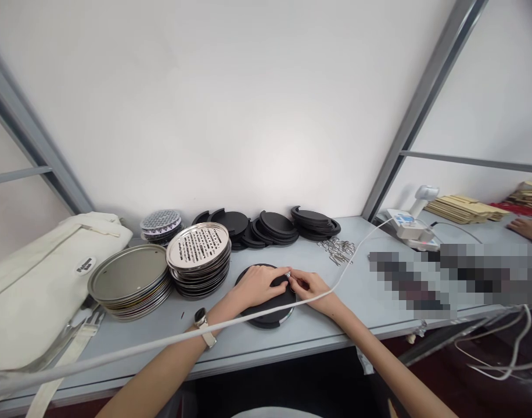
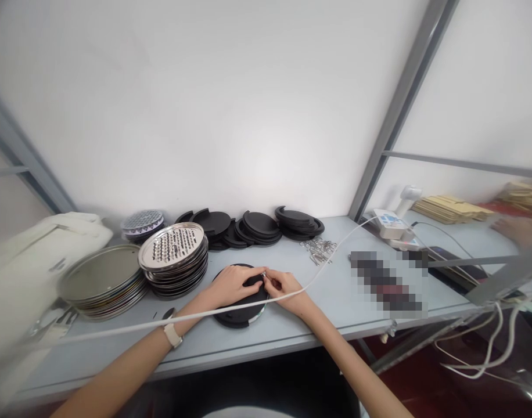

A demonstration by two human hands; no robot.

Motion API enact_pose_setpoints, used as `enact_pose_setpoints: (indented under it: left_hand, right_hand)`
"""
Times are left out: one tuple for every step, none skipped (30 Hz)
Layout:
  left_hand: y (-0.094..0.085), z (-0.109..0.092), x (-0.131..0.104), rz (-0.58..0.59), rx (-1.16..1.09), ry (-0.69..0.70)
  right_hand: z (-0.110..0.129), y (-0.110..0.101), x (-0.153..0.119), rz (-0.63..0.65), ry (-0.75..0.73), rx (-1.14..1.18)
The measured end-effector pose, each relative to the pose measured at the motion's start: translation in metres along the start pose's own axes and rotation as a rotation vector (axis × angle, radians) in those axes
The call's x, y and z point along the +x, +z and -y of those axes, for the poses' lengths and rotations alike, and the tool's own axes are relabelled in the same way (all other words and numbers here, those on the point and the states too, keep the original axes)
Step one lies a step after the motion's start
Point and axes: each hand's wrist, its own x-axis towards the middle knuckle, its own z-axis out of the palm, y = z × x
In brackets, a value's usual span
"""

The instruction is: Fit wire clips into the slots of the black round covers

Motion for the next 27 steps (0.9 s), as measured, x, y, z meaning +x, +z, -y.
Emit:
enact_pose_setpoints:
  left_hand:
    - [0.0002,0.0002,-0.0001,-0.001,-0.002,0.004]
    - [0.0003,0.0003,-0.0003,-0.001,-0.004,0.009]
    - [0.0003,0.0003,-0.0004,-0.002,-0.003,0.013]
    - [0.0002,0.0002,-0.0006,-0.002,-0.002,0.017]
    - [0.0000,0.0000,-0.0007,-0.001,0.000,0.019]
    - [-0.0003,-0.0002,-0.0008,0.001,0.001,0.019]
    - [-0.0006,-0.0004,-0.0009,0.005,0.001,0.019]
    - [-0.0008,-0.0006,-0.0008,0.009,0.000,0.019]
    - [-0.0010,-0.0007,-0.0008,0.012,0.001,0.016]
    - [-0.0010,-0.0008,-0.0006,0.017,0.003,0.013]
    - [-0.0010,-0.0008,-0.0005,0.021,0.006,0.010]
    - [-0.0008,-0.0007,-0.0003,0.025,0.010,0.009]
    - [-0.0006,-0.0006,-0.0001,0.027,0.016,0.007]
    - [-0.0003,-0.0004,0.0001,0.030,0.022,0.007]
    - [0.0000,-0.0003,0.0002,0.032,0.029,0.007]
    - [0.0003,-0.0002,0.0004,0.034,0.037,0.007]
    - [0.0006,0.0000,0.0005,0.034,0.045,0.006]
    - [0.0009,0.0001,0.0005,0.033,0.052,0.004]
    - [0.0011,0.0002,0.0006,0.032,0.059,0.004]
    - [0.0014,0.0003,0.0007,0.030,0.066,0.004]
    - [0.0016,0.0003,0.0008,0.028,0.071,0.005]
    - [0.0018,0.0003,0.0009,0.027,0.076,0.007]
    - [0.0019,0.0003,0.0010,0.027,0.079,0.008]
    - [0.0021,0.0003,0.0012,0.027,0.082,0.009]
    - [0.0023,0.0003,0.0013,0.027,0.086,0.010]
    - [0.0025,0.0005,0.0015,0.027,0.090,0.010]
    - [0.0028,0.0007,0.0016,0.027,0.094,0.010]
  right_hand:
    - [-0.0006,-0.0003,-0.0001,0.007,0.001,-0.003]
    - [-0.0011,-0.0004,-0.0001,0.011,0.004,-0.005]
    - [-0.0015,-0.0005,-0.0002,0.016,0.006,-0.004]
    - [-0.0017,-0.0004,-0.0003,0.019,0.007,-0.001]
    - [-0.0018,-0.0002,-0.0005,0.021,0.006,0.004]
    - [-0.0018,0.0001,-0.0006,0.022,0.004,0.008]
    - [-0.0019,0.0003,-0.0007,0.024,0.001,0.013]
    - [-0.0021,0.0006,-0.0008,0.027,-0.001,0.016]
    - [-0.0024,0.0009,-0.0009,0.030,-0.001,0.018]
    - [-0.0030,0.0011,-0.0009,0.033,0.001,0.019]
    - [-0.0037,0.0013,-0.0009,0.035,0.003,0.020]
    - [-0.0044,0.0014,-0.0009,0.037,0.005,0.022]
    - [-0.0052,0.0016,-0.0009,0.038,0.007,0.024]
    - [-0.0057,0.0017,-0.0009,0.037,0.008,0.025]
    - [-0.0060,0.0018,-0.0008,0.033,0.008,0.024]
    - [-0.0059,0.0019,-0.0008,0.027,0.008,0.020]
    - [-0.0054,0.0020,-0.0008,0.019,0.008,0.015]
    - [-0.0046,0.0021,-0.0008,0.007,0.008,0.008]
    - [-0.0035,0.0023,-0.0008,-0.006,0.007,0.003]
    - [-0.0023,0.0024,-0.0007,-0.019,0.005,-0.001]
    - [-0.0012,0.0026,-0.0007,-0.030,0.002,-0.002]
    - [-0.0002,0.0027,-0.0007,-0.040,-0.001,-0.002]
    - [0.0005,0.0029,-0.0007,-0.048,-0.004,-0.003]
    - [0.0009,0.0030,-0.0008,-0.053,-0.007,-0.007]
    - [0.0010,0.0031,-0.0010,-0.056,-0.010,-0.014]
    - [0.0009,0.0032,-0.0011,-0.058,-0.012,-0.025]
    - [0.0006,0.0032,-0.0012,-0.058,-0.015,-0.038]
